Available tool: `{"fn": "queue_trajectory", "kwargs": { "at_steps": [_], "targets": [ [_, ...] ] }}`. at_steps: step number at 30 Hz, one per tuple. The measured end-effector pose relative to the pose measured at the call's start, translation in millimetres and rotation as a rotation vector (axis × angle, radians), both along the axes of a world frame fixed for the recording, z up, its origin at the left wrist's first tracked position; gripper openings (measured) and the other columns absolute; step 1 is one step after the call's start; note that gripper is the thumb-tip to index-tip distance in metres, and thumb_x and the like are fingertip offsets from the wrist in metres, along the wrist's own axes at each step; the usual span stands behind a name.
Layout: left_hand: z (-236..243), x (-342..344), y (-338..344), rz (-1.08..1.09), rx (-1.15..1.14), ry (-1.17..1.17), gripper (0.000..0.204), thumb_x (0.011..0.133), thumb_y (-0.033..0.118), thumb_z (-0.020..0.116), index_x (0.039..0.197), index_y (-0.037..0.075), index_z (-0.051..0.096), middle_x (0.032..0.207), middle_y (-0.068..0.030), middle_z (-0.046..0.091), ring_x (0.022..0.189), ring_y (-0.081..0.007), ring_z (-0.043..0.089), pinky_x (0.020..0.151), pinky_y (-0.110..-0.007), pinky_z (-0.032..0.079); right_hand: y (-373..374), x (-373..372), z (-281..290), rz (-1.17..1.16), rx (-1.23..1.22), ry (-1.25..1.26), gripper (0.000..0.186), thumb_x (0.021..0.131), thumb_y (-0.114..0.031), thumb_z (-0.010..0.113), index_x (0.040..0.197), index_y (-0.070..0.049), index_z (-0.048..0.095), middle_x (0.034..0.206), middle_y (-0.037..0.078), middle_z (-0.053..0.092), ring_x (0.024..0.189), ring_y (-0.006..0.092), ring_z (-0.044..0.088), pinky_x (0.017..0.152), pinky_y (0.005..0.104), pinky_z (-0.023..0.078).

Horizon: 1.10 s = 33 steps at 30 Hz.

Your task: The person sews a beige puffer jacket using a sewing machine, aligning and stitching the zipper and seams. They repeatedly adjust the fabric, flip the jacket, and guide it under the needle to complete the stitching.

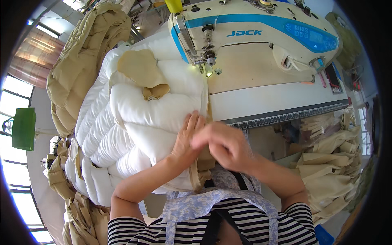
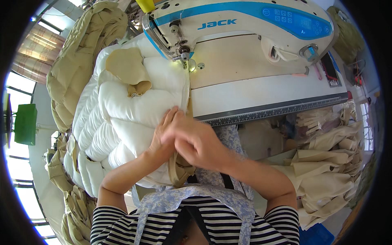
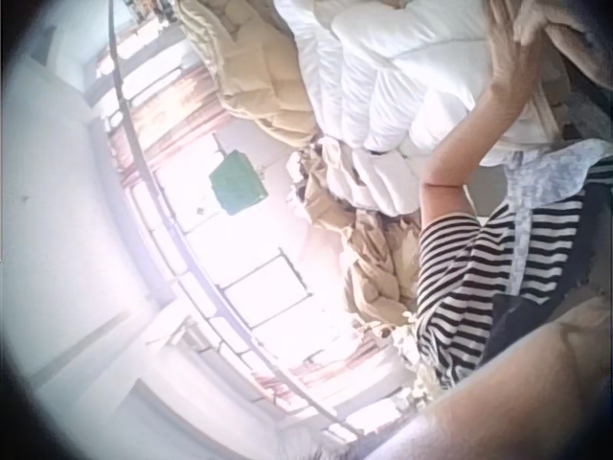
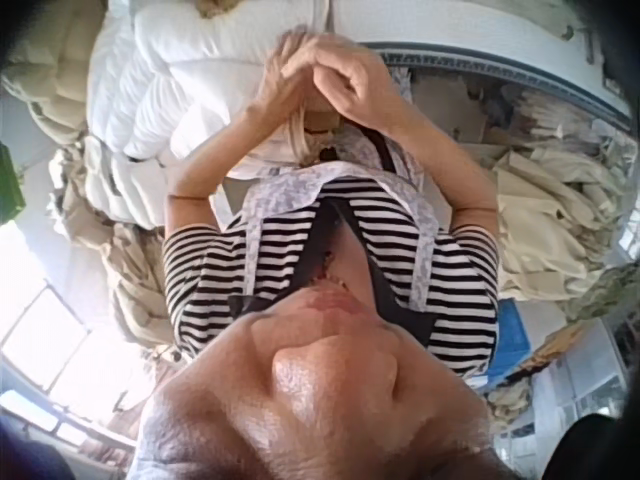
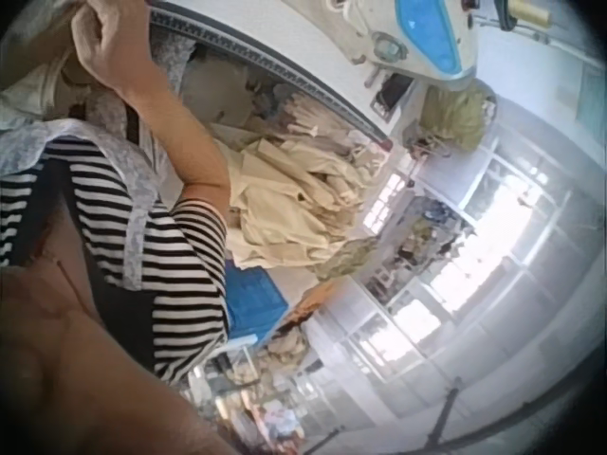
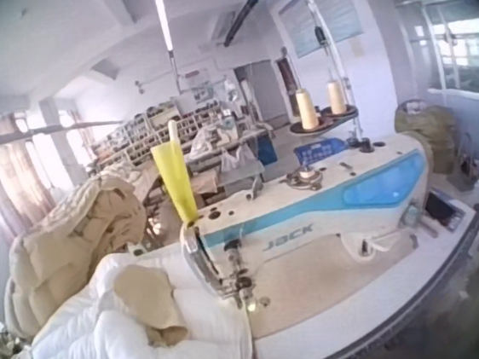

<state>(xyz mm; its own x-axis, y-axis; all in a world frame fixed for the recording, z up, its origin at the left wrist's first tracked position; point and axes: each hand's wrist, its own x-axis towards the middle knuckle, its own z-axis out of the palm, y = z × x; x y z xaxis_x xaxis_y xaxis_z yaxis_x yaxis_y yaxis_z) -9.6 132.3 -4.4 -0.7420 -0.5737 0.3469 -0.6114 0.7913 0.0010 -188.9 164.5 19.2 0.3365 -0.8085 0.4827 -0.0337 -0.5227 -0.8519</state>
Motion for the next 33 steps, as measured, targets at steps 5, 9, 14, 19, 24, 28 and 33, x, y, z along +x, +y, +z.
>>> {"fn": "queue_trajectory", "kwargs": {
  "at_steps": [5,9,14,19,24,28,33],
  "targets": [
    [-11,-2,5,0.052,-0.05,-0.266,0.04,0.076,0.01,0.064,0.115,0.0,0.063,0.112,-0.0164,0.06,0.104,-0.031,0.058,0.093,-0.044,0.049,-122,99,-1,0.29,0.191,0.48,0.042,0.092,-0.031,0.06,0.126,-0.006,0.064,0.126,0.018,0.065,0.111,0.0351,0.064,0.095,0.0393,0.05],
    [-13,3,3,0.123,-0.022,-0.177,0.037,0.078,0.011,0.064,0.113,-0.001,0.064,0.112,-0.0151,0.062,0.102,-0.0312,0.061,0.084,-0.038,0.052,-130,109,-34,0.454,0.173,0.431,0.048,0.093,-0.041,0.061,0.129,-0.01,0.064,0.125,0.017,0.066,0.111,0.0362,0.064,0.094,0.0406,0.05],
    [-17,12,-7,0.131,0.053,0.123,0.033,0.082,0.004,0.068,0.114,0.0,0.064,0.112,-0.0119,0.06,0.099,-0.0297,0.061,0.083,-0.04,0.053,-54,-1,-40,-0.087,-0.133,0.169,0.033,0.087,-0.011,0.065,0.119,-0.009,0.07,0.113,0.009,0.07,0.106,0.0304,0.065,0.094,0.0422,0.049],
    [5,16,-14,0.163,0.284,0.343,0.029,0.084,-0.005,0.064,0.113,0.001,0.067,0.114,-0.0106,0.063,0.096,-0.0316,0.062,0.082,-0.039,0.053,-5,-33,-57,-0.386,-0.373,0.883,0.06,0.083,-0.007,0.062,0.141,-0.015,0.054,0.145,0.008,0.052,0.138,0.0258,0.045,0.116,0.0496,0.03],
    [39,14,-24,0.132,0.236,0.349,0.027,0.085,-0.007,0.062,0.11,0.0,0.068,0.112,-0.0112,0.067,0.096,-0.0314,0.063,0.081,-0.037,0.053,-15,3,-84,-0.406,-0.512,0.969,0.07,0.083,-0.011,0.06,0.151,-0.018,0.043,0.156,0.009,0.038,0.146,0.0283,0.035,0.121,0.0537,0.022],
    [50,12,-37,0.038,0.163,0.245,0.026,0.081,-0.005,0.063,0.106,0.0,0.068,0.12,-0.0098,0.065,0.097,-0.0305,0.06,0.08,-0.039,0.053,-4,8,-92,0.008,-0.698,0.719,0.044,0.083,-0.015,0.06,0.126,-0.01,0.065,0.136,0.01,0.059,0.135,0.0285,0.049,0.119,0.0492,0.031],
    [32,5,-45,-0.104,0.258,-0.071,0.018,0.085,-0.001,0.062,0.102,0.002,0.063,0.131,-0.0087,0.062,0.136,-0.033,0.048,0.115,-0.053,0.036,23,6,-90,0.105,-0.584,0.44,0.033,0.084,-0.018,0.063,0.115,-0.008,0.07,0.124,0.009,0.066,0.122,0.0246,0.059,0.113,0.0419,0.042]
  ]
}}
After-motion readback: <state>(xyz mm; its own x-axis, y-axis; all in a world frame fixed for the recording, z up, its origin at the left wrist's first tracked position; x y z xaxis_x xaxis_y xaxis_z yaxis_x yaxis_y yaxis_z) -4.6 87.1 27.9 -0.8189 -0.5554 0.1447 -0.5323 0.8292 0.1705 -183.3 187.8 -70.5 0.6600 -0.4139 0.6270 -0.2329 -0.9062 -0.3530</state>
